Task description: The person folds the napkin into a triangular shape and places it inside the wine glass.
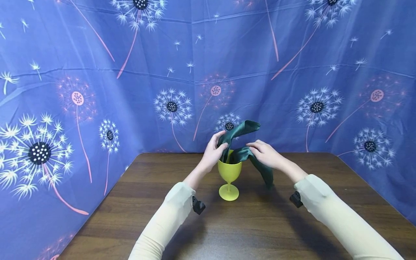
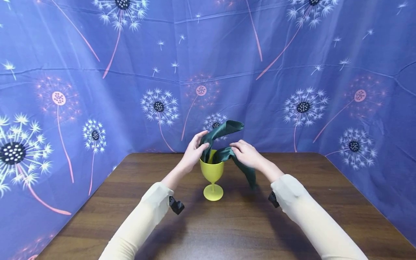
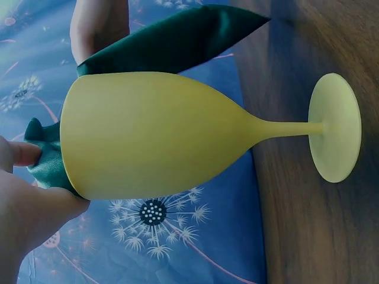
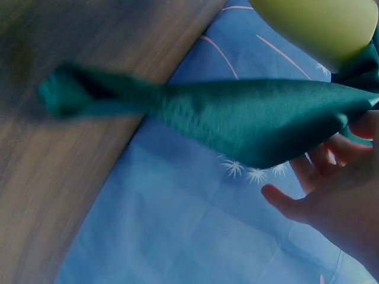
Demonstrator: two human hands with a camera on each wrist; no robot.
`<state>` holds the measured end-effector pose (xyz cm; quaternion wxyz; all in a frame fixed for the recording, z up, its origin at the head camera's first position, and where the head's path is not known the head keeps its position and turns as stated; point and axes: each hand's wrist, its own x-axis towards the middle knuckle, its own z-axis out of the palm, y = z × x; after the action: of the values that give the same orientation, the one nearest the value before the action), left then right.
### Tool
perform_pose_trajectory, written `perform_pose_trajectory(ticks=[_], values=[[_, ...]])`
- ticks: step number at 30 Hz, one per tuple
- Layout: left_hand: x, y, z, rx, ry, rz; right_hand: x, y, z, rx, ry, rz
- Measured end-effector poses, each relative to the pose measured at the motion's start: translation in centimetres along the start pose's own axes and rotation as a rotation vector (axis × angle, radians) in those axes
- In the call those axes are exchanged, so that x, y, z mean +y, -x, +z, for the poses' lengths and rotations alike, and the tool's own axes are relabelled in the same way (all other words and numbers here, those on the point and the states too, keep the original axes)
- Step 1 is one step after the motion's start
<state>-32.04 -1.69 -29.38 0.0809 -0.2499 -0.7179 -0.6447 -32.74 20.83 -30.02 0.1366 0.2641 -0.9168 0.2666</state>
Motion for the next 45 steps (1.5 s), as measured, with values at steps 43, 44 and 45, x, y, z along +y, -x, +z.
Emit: perform_pose_trajectory(ticks=[43, 44, 45], values=[[-1.5, -0.9, -1.0, 0.123, 0.155, -0.089, -1.1, -1.2, -2.1, 0.094, 0.169, -0.300], [-1.5, -0.9, -1.1, 0.125, 0.157, -0.092, -1.2, -1.2, -2.1, 0.095, 0.186, -0.308], [-1.5, -0.9, -1.1, 0.128, 0.161, -0.093, -1.3, -1.2, -2.0, 0.099, 0.207, -0.325]])
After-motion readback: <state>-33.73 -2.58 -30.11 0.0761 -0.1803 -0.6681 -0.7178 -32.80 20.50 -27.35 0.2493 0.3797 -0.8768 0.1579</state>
